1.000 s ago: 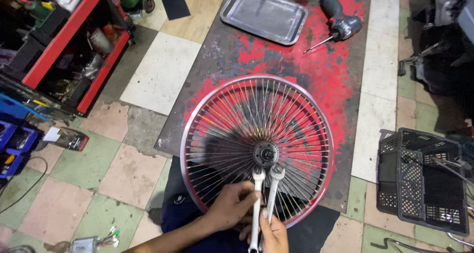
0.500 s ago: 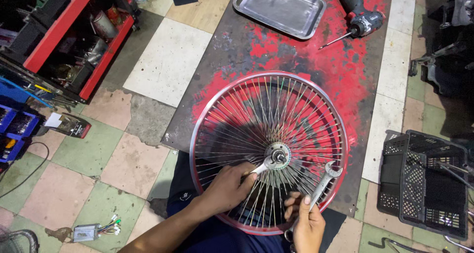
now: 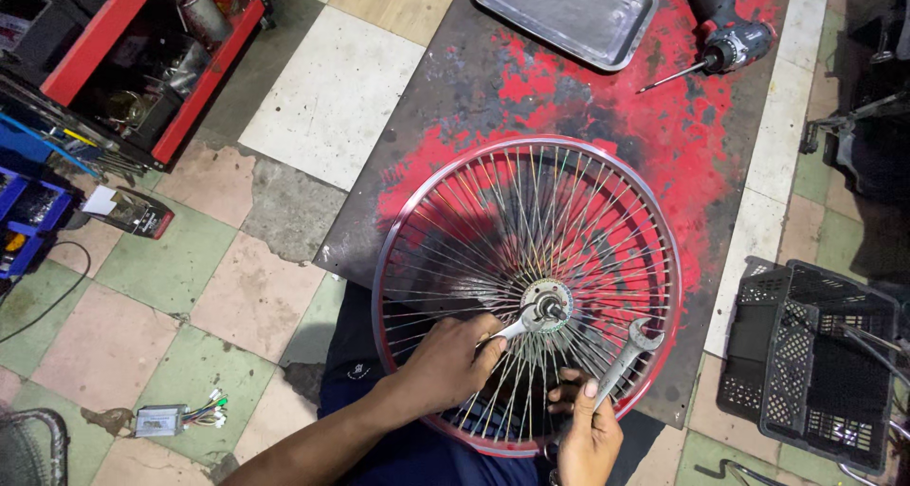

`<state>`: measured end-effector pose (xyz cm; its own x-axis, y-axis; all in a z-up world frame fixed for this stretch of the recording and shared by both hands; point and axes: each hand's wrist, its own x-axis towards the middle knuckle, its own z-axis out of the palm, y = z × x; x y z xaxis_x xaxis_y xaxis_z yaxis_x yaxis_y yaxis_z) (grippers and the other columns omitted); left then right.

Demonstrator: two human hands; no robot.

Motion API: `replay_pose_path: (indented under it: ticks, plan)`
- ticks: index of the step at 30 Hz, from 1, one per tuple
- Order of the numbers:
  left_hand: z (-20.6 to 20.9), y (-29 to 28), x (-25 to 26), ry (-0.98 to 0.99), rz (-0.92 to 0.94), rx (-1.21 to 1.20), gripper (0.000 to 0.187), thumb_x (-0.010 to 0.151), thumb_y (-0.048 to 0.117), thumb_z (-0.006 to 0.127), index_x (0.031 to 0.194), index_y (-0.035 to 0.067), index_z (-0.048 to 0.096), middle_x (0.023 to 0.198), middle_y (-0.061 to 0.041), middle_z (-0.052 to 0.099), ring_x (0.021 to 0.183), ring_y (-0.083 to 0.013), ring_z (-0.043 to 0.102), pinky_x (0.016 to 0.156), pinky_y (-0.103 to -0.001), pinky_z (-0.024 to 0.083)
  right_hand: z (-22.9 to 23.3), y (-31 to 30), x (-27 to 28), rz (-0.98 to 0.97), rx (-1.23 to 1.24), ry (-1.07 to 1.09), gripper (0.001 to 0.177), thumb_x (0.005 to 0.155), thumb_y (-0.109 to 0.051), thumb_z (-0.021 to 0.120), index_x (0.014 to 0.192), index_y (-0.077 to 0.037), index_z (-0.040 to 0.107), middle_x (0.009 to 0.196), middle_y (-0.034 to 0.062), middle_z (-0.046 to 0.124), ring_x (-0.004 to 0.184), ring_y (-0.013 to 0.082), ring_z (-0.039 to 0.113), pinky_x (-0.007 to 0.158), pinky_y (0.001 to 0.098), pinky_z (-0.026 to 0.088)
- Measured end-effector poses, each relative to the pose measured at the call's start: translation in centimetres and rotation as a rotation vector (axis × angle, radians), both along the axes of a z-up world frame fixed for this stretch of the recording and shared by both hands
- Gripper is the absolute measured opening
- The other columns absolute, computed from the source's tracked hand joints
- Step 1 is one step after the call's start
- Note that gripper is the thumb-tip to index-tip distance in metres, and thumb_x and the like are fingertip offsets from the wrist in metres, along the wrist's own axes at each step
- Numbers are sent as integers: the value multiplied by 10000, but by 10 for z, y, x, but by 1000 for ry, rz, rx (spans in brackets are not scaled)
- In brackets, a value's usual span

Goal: The person uses wrenches to tighten and adjust the fasteners on the hub of a wire-spoked wheel, holding one side steady while turning the other.

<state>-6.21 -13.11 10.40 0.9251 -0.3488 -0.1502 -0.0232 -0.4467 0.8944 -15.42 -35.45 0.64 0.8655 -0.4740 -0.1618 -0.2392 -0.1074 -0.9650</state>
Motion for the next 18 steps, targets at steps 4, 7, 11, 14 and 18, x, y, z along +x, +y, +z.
replay_pose_path:
  ticks: [4,7,11,14,18]
  plan:
    - [5,1,1,25,-3,-48,195,963,202,606,991,31,693,675,-210,668,640,-398,684,615,-492,494,1,1,1,-3,6,-5,445,1095,-333,465,1104,50,691,826,106,692,766,142,640,678,284,520]
    - [6,0,3,64,-5,-71,191,963,190,602,987,22,688,667,-210,663,625,-387,686,602,-476,497,3,2,1,-2,10,1,437,1098,-325,465,1102,51,687,829,107,692,770,142,639,682,284,519]
    - [4,-6,3,8,10,-130,158,963,140,620,1014,-1,671,674,-211,666,586,-372,668,559,-455,470,2,3,1,-1,14,-23,425,1094,-319,472,1100,53,678,854,102,692,778,141,637,678,285,517]
    - [4,-10,-1,73,31,-190,140,965,110,616,1041,-6,634,644,-185,662,507,-310,643,501,-429,437,2,3,0,-8,-12,1,427,1096,-321,471,1101,50,684,840,102,685,777,139,641,690,280,516]
    - [0,-20,-7,122,98,-304,129,976,98,609,1060,0,603,635,-120,672,477,-187,615,464,-374,443,5,4,1,-7,-56,9,430,1101,-322,470,1098,47,690,820,103,686,750,137,634,694,276,509]
